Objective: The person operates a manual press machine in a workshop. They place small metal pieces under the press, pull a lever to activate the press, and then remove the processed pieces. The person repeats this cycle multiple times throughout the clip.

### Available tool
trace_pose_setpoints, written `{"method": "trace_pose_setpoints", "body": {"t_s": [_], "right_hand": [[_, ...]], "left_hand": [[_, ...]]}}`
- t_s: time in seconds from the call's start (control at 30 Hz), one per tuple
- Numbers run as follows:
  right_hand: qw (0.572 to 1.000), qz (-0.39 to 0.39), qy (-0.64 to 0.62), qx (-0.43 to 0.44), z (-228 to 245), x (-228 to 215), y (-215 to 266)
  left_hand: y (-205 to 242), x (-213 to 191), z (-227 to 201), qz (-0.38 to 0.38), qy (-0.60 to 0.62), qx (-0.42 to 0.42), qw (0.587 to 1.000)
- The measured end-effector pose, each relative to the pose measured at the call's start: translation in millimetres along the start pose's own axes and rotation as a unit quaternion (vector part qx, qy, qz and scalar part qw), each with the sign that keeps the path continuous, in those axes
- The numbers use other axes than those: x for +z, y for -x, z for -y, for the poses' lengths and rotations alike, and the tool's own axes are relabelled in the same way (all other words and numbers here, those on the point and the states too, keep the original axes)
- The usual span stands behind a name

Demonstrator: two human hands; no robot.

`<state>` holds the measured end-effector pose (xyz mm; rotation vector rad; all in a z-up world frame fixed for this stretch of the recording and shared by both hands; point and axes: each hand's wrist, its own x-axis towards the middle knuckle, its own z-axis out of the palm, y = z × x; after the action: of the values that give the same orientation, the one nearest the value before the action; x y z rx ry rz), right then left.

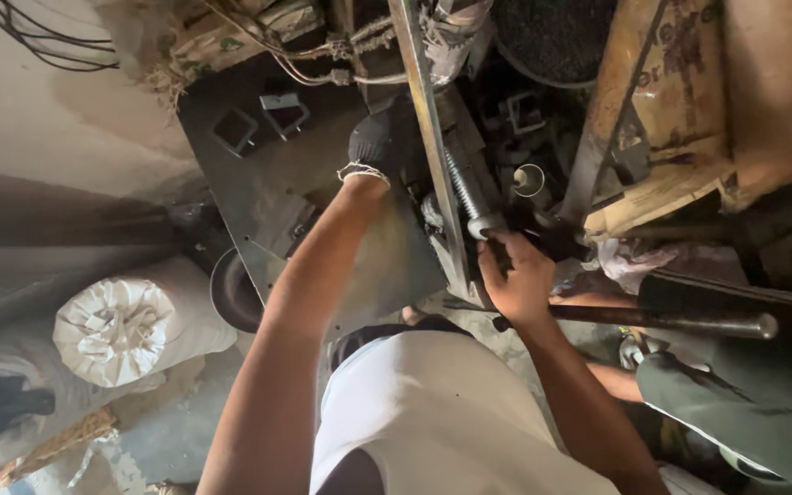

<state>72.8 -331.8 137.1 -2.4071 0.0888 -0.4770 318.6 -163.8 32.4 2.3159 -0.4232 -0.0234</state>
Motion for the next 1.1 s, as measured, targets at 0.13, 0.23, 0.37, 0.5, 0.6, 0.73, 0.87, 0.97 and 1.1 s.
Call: {"method": "trace_pose_setpoints", "body": {"t_s": [0.13,0.23,0.37,0.5,0.6,0.73,0.87,0.97,1.1], "right_hand": [[1.000,-0.001,0.002,-0.001,3,-1,0],[1.000,-0.007,0.006,-0.009,4,-1,-3],[0.998,-0.028,0.024,-0.043,2,1,1],[0.999,-0.018,0.016,-0.036,-3,4,3],[0.998,-0.002,0.049,-0.035,-6,6,4],[0.996,0.003,0.082,-0.039,-9,9,6],[0.993,0.029,0.109,-0.020,-12,11,7],[0.994,0.044,0.101,-0.007,-13,12,7],[0.992,0.041,0.116,-0.001,-18,11,10]], "left_hand": [[12,-15,-13,0.025,0.023,-0.069,0.997],[56,-55,-5,-0.057,0.006,0.023,0.998],[122,-137,38,-0.068,-0.111,0.037,0.991],[166,-158,59,0.121,0.393,-0.267,0.872],[193,-133,55,0.009,0.289,-0.073,0.955],[237,-116,65,-0.088,-0.102,0.071,0.988],[232,-116,91,-0.088,0.084,-0.024,0.992],[224,-109,86,-0.134,0.082,-0.014,0.988],[208,-124,56,-0.116,0.284,-0.117,0.945]]}}
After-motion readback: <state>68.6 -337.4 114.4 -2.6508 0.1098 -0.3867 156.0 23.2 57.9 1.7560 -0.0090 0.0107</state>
